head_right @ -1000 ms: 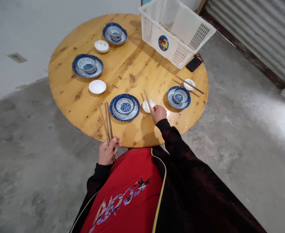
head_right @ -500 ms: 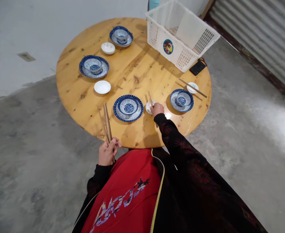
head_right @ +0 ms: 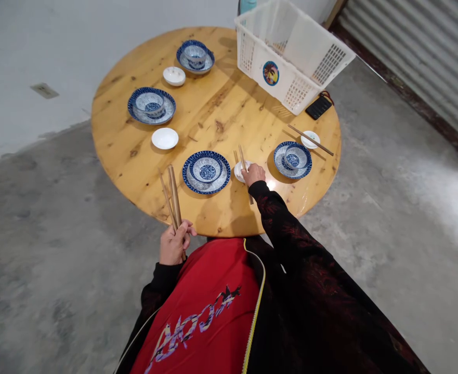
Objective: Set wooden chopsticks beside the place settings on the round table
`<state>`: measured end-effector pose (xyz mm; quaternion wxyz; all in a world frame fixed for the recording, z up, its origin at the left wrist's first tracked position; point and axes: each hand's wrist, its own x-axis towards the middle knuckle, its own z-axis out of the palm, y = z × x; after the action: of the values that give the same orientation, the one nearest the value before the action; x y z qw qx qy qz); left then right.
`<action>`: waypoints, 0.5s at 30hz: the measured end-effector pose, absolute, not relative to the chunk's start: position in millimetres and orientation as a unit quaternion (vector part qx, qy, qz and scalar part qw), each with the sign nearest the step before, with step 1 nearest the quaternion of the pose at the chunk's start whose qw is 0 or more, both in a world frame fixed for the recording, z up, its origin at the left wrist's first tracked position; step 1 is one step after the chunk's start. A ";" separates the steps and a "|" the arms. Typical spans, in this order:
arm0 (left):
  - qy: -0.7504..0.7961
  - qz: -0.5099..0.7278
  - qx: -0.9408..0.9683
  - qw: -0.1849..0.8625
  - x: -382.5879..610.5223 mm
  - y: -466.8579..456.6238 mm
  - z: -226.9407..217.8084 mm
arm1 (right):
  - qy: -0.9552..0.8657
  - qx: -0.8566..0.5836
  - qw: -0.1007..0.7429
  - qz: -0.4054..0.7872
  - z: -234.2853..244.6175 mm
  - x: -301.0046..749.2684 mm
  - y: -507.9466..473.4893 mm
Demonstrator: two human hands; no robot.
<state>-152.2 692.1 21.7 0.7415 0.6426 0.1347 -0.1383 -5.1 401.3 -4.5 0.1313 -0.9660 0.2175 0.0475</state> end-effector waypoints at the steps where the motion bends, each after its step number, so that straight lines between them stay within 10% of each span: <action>1: 0.134 -0.137 0.642 0.742 -152.7 692.6 21.3 | 0.216 -0.967 0.133 0.037 0.0 -6.2 401.3; 5: 0.125 -0.145 0.635 0.748 -152.3 692.9 22.5 | 0.193 -0.958 0.212 -0.016 24.6 -23.7 414.3; 11: 0.075 -0.206 0.612 0.760 -143.5 679.3 37.7 | 0.112 -0.767 0.622 0.106 54.0 -86.2 482.4; 15: 0.041 -0.316 0.553 0.770 -140.3 667.4 43.8 | 0.107 -0.658 0.732 0.142 62.6 -115.2 513.2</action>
<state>-140.3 667.4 43.8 0.7700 0.5529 0.0406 -0.3159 -115.2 513.2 62.6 0.7315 -0.6584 0.1070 0.1415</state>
